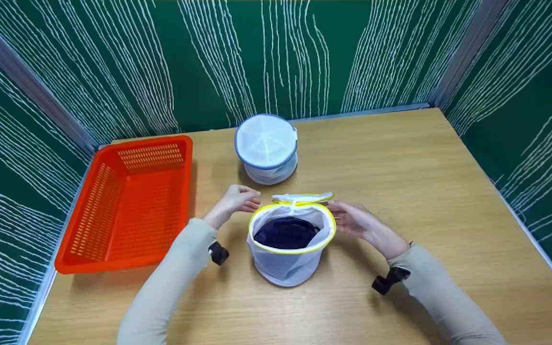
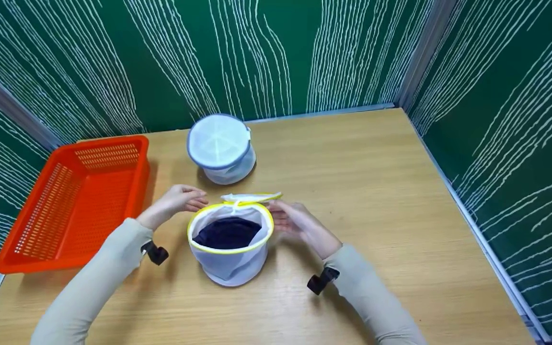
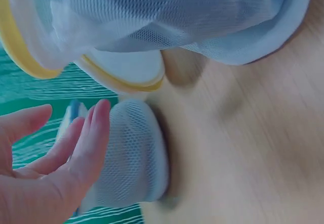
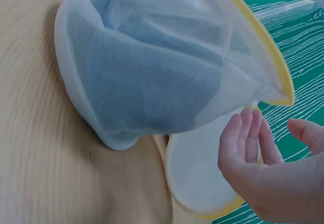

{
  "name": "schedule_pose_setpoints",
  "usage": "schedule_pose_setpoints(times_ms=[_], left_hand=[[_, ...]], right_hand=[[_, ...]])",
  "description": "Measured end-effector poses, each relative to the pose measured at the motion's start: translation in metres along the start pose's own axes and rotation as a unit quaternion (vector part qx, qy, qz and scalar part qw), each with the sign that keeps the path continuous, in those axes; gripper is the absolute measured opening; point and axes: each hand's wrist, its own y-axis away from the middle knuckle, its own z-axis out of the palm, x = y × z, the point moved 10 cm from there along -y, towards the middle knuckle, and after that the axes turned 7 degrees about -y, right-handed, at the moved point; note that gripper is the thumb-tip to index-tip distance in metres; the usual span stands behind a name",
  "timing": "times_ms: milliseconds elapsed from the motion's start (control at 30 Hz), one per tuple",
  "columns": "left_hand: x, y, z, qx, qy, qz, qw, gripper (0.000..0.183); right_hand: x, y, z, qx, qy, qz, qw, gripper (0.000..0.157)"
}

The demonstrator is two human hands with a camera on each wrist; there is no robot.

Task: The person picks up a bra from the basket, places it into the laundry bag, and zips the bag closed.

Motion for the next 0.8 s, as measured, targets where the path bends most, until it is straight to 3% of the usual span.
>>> schedule_pose_setpoints(times_ms=[100,233,400,567,700,800], left_hand=[[-0.013,-0.013,0.004,-0.017,0.009,-0.052,0.9985,0.035],[-0.001,0.006,0.010,-0.007,-0.019,-0.127,0.9917,0.034],[0.005,0.016,0.017,-0.016,-0.004,-0.171,0.9851,0.043],[0.001,0.009,0.022,-0.012,0.016,-0.174,0.9846,0.039],[-0.049,-0.048,0.026,-0.011,0.061,-0.156,0.9858,0.033],[-0.082,-0.092,0.027,-0.030,0.125,-0.120,0.9844,0.029]], right_hand=[[0.002,-0.004,-0.004,0.005,0.002,0.020,1.000,0.026],[0.004,-0.011,-0.009,0.007,0.012,0.041,0.999,0.033],[0.007,-0.019,-0.019,0.030,0.021,0.060,0.998,0.035],[0.008,-0.026,-0.020,0.023,0.028,0.064,0.997,0.032],[0.008,-0.027,-0.018,0.018,0.024,0.057,0.998,0.021],[0.006,-0.026,-0.016,0.010,0.020,0.048,0.999,0.020]])
